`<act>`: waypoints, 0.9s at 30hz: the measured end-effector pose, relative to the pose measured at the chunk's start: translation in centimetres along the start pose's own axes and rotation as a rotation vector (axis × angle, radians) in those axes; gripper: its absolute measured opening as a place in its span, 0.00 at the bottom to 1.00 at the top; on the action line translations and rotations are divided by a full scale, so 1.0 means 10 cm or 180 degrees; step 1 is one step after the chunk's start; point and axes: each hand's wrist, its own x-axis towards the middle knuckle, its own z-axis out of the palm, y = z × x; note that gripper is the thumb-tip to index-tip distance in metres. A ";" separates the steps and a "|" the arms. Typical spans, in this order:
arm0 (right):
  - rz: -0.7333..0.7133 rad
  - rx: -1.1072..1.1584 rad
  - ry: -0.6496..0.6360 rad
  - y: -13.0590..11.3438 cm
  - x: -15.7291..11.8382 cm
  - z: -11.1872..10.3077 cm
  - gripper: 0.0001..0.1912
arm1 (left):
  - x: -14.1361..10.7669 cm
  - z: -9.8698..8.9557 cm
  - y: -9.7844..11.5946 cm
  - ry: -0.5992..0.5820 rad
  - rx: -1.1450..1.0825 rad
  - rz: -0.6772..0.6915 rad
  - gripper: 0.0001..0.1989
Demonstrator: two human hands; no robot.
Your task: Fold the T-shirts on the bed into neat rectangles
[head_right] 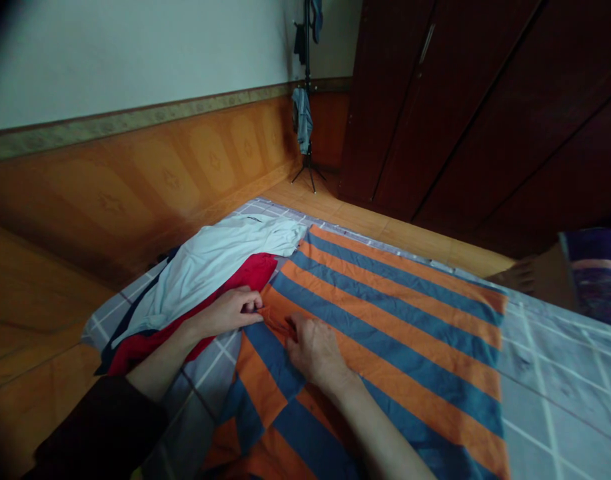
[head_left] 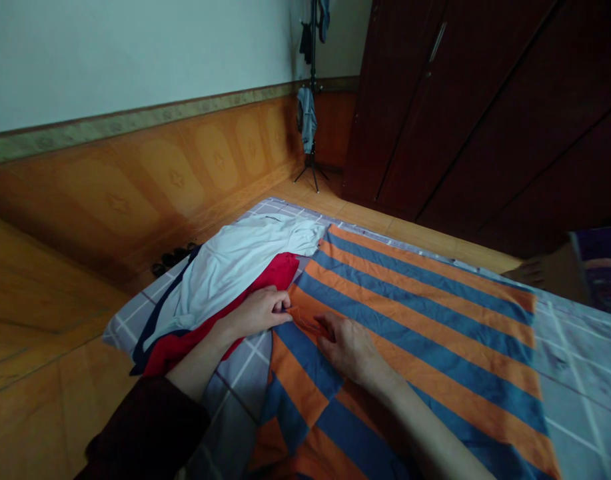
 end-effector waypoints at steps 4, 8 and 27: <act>0.0016 -0.0505 -0.0043 -0.06 -0.04 -0.03 0.18 | -0.03 0.02 -0.01 0.0158 0.0203 0.0130 0.08; 0.0082 -0.1057 0.0194 -0.11 -0.17 -0.11 0.18 | -0.13 0.05 0.14 0.0879 0.0407 0.0796 0.03; 0.1174 -0.1457 0.1770 0.06 -2.48 0.87 0.31 | -0.43 0.49 0.30 -0.0578 0.0991 0.1782 0.44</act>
